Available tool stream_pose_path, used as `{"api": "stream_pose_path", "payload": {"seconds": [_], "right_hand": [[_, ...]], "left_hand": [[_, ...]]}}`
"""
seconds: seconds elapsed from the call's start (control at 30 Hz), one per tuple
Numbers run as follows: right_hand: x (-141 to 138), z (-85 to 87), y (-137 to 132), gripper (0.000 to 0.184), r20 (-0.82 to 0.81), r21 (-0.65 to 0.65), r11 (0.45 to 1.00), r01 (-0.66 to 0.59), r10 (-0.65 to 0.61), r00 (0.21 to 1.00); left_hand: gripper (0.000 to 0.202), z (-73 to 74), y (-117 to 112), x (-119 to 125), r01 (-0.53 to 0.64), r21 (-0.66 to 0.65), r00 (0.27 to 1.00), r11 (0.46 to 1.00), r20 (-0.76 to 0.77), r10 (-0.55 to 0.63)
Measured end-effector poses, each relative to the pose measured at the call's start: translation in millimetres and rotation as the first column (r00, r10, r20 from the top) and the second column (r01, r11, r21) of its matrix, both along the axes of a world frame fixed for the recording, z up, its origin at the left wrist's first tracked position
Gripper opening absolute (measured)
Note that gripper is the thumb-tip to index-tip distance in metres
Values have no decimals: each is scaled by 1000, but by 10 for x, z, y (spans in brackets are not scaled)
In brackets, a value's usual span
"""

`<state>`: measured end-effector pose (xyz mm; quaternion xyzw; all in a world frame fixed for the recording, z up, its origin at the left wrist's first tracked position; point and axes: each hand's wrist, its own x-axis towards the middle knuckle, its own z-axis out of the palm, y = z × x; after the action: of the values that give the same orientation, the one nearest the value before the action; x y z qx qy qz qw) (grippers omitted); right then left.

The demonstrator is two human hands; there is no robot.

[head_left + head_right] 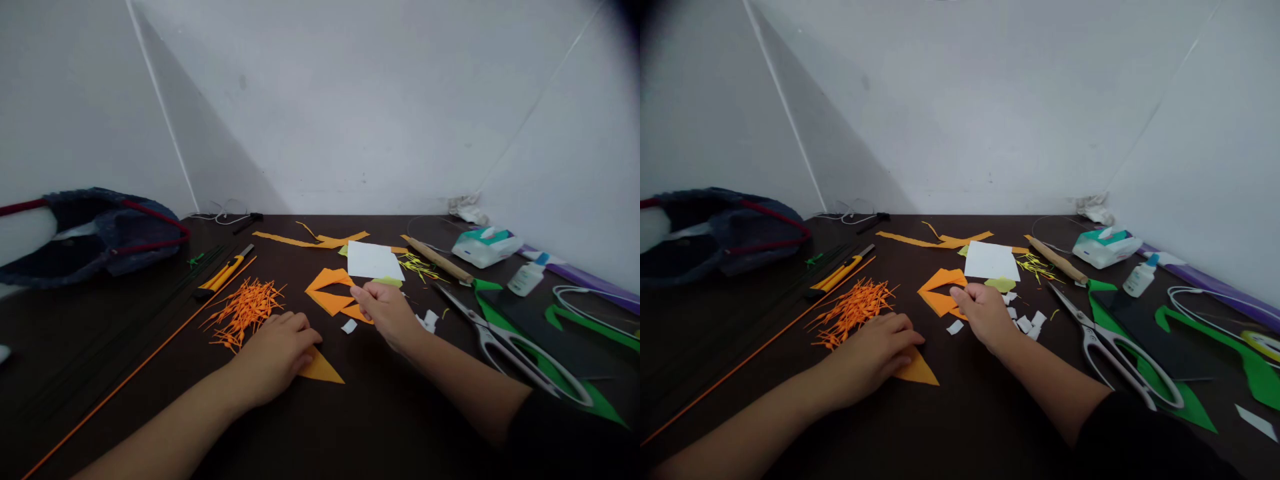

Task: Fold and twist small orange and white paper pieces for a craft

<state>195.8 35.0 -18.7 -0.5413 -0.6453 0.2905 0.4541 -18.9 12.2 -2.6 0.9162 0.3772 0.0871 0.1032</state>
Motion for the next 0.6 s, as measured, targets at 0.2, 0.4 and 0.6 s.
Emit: {"api": "stream_pose_path", "payload": {"seconds": [0.2, 0.4, 0.6], "right_hand": [[-63, 8, -76, 20, -128, -16, 975, -221, 217, 968], [-133, -24, -122, 16, -409, -25, 949, -313, 276, 870], [-92, -22, -92, 17, -440, -40, 930, -365, 312, 842]], "left_hand": [[10, -42, 5, 21, -76, -159, 989, 984, 110, 95], [8, -32, 5, 52, -197, -312, 886, 929, 350, 305], [11, -85, 42, 49, -208, -568, 650, 796, 528, 546]]}}
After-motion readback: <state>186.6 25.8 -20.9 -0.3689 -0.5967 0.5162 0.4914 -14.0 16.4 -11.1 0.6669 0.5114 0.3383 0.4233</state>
